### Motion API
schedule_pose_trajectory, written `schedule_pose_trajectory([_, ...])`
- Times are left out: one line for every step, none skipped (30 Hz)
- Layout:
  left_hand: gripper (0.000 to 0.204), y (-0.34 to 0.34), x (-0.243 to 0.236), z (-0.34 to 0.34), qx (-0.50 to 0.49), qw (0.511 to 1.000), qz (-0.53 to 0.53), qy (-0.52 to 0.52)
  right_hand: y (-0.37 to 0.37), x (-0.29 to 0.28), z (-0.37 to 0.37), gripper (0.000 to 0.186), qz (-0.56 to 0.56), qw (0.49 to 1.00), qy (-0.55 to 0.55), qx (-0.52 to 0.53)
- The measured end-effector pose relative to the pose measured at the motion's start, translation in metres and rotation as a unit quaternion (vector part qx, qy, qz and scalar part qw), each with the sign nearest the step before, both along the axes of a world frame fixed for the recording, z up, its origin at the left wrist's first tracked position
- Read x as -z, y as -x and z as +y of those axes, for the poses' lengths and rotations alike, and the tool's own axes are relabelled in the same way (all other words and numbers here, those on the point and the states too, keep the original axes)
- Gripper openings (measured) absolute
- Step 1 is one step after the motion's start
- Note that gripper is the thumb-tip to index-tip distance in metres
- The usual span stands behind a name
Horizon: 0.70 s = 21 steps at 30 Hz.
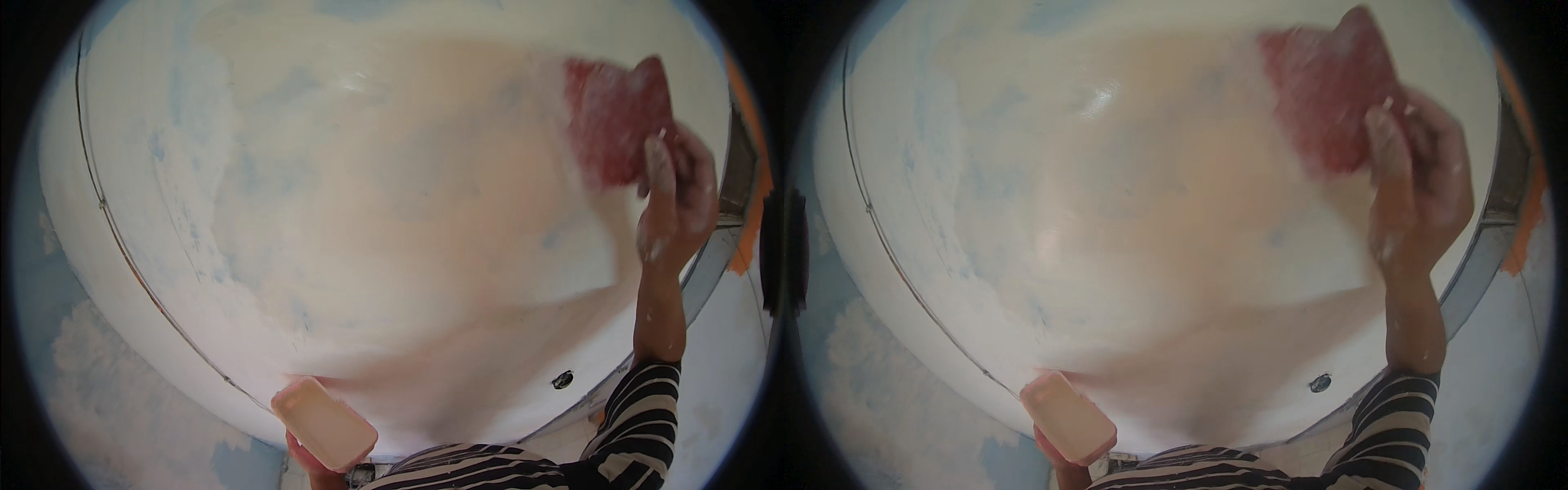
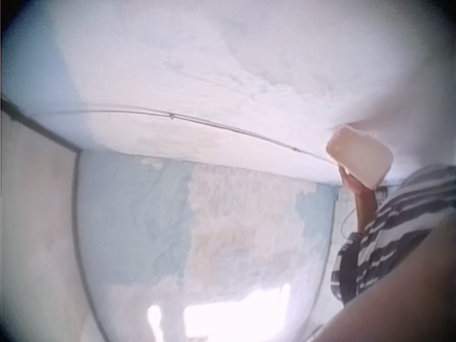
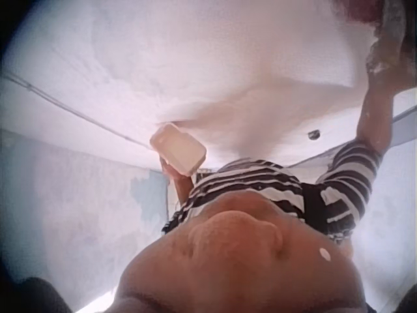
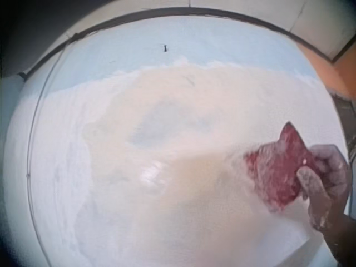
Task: The person applies plaster to a wall using a putty knife, repeatedly scraping material from a plastic container and spreading it across the wall surface.
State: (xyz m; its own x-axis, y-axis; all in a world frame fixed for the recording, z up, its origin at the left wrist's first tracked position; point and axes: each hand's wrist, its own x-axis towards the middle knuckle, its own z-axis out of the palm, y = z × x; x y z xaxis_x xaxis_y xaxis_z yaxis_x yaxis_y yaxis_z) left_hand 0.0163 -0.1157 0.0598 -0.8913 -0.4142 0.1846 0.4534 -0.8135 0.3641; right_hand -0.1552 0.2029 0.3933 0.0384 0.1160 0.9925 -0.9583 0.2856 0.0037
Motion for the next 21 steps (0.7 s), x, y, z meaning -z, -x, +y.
schedule_pose_trajectory([0.067, 0.002, 0.005, -0.003, 0.009, 1.0, 0.014, 0.017, -0.005, 0.01, -0.002, 0.028, 0.003, 0.997, -0.076, 0.03])
schedule_pose_trajectory([0.067, -0.002, 0.007, -0.007, 0.011, 0.999, 0.022, 0.036, -0.007, 0.021, -0.006, 0.027, 0.008, 0.988, -0.149, 0.05])
schedule_pose_trajectory([0.067, -0.004, 0.004, -0.007, 0.008, 0.999, 0.02, 0.038, -0.011, 0.032, -0.012, 0.027, 0.054, 0.947, -0.297, 0.109])
schedule_pose_trajectory([0.063, -0.006, 0.0, -0.005, -0.007, 1.0, 0.02, 0.007, -0.012, 0.044, -0.027, 0.025, 0.087, 0.928, -0.344, 0.11])
schedule_pose_trajectory([0.06, -0.006, -0.002, -0.003, -0.012, 0.999, 0.021, -0.026, -0.015, 0.051, -0.038, 0.023, 0.118, 0.905, -0.392, 0.119])
schedule_pose_trajectory([0.06, -0.006, -0.001, -0.004, -0.009, 0.999, 0.021, -0.026, -0.014, 0.052, -0.042, 0.023, 0.116, 0.904, -0.392, 0.122])
schedule_pose_trajectory([0.06, -0.006, 0.001, -0.006, -0.01, 0.999, 0.014, -0.031, -0.012, 0.051, -0.045, 0.024, 0.09, 0.906, -0.39, 0.135])
schedule_pose_trajectory([0.06, -0.006, 0.003, -0.006, -0.011, 0.999, 0.005, -0.034, -0.01, 0.047, -0.045, 0.026, 0.061, 0.908, -0.388, 0.148])
schedule_pose_trajectory([0.06, -0.006, 0.006, -0.008, -0.016, 0.999, -0.004, -0.037, -0.006, 0.034, -0.039, 0.024, 0.02, 0.914, -0.367, 0.172])
schedule_pose_trajectory([0.06, -0.007, 0.009, -0.009, -0.022, 0.999, -0.012, -0.041, -0.003, 0.02, -0.042, 0.023, 0.0, 0.958, -0.263, 0.114])
schedule_pose_trajectory([0.06, -0.007, 0.01, -0.01, -0.024, 0.998, -0.019, -0.046, 0.002, 0.01, -0.039, 0.021, -0.049, 0.983, -0.167, 0.064])
schedule_pose_trajectory([0.06, -0.006, 0.011, -0.009, -0.022, 0.998, -0.018, -0.048, -0.007, -0.001, -0.038, 0.022, -0.12, 0.99, -0.078, -0.013])
schedule_pose_trajectory([0.061, -0.006, 0.009, -0.007, -0.021, 0.998, -0.019, -0.058, 0.004, -0.01, -0.032, 0.025, -0.016, 0.997, -0.048, -0.064])
schedule_pose_trajectory([0.061, -0.005, 0.007, -0.006, -0.023, 0.997, -0.019, -0.068, 0.002, -0.01, -0.027, 0.025, -0.009, 0.997, -0.045, -0.064])
schedule_pose_trajectory([0.061, -0.007, 0.003, -0.004, -0.027, 0.997, -0.016, -0.068, -0.001, -0.006, -0.026, 0.025, -0.003, 0.997, -0.04, -0.069])
schedule_pose_trajectory([0.061, -0.009, -0.002, -0.002, -0.026, 0.997, -0.015, -0.073, -0.008, 0.008, -0.031, 0.026, -0.043, 0.995, -0.062, -0.064])
schedule_pose_trajectory([0.062, -0.013, -0.005, -0.001, -0.028, 0.997, -0.015, -0.077, -0.012, 0.025, -0.038, 0.027, -0.086, 0.991, -0.083, -0.062])
schedule_pose_trajectory([0.062, -0.016, -0.006, -0.002, -0.031, 0.997, -0.02, -0.073, -0.014, 0.032, -0.04, 0.026, 0.006, 0.978, -0.207, 0.015])
schedule_pose_trajectory([0.062, -0.018, -0.006, -0.003, -0.034, 0.997, -0.022, -0.071, -0.015, 0.037, -0.041, 0.026, 0.099, 0.936, -0.325, 0.09])
schedule_pose_trajectory([0.062, -0.015, -0.006, -0.003, -0.028, 0.997, -0.021, -0.071, -0.013, 0.046, -0.05, 0.025, 0.071, 0.937, -0.34, 0.04])
schedule_pose_trajectory([0.062, -0.014, -0.005, -0.003, -0.024, 0.997, -0.021, -0.068, -0.009, 0.053, -0.059, 0.024, 0.042, 0.935, -0.351, -0.013])
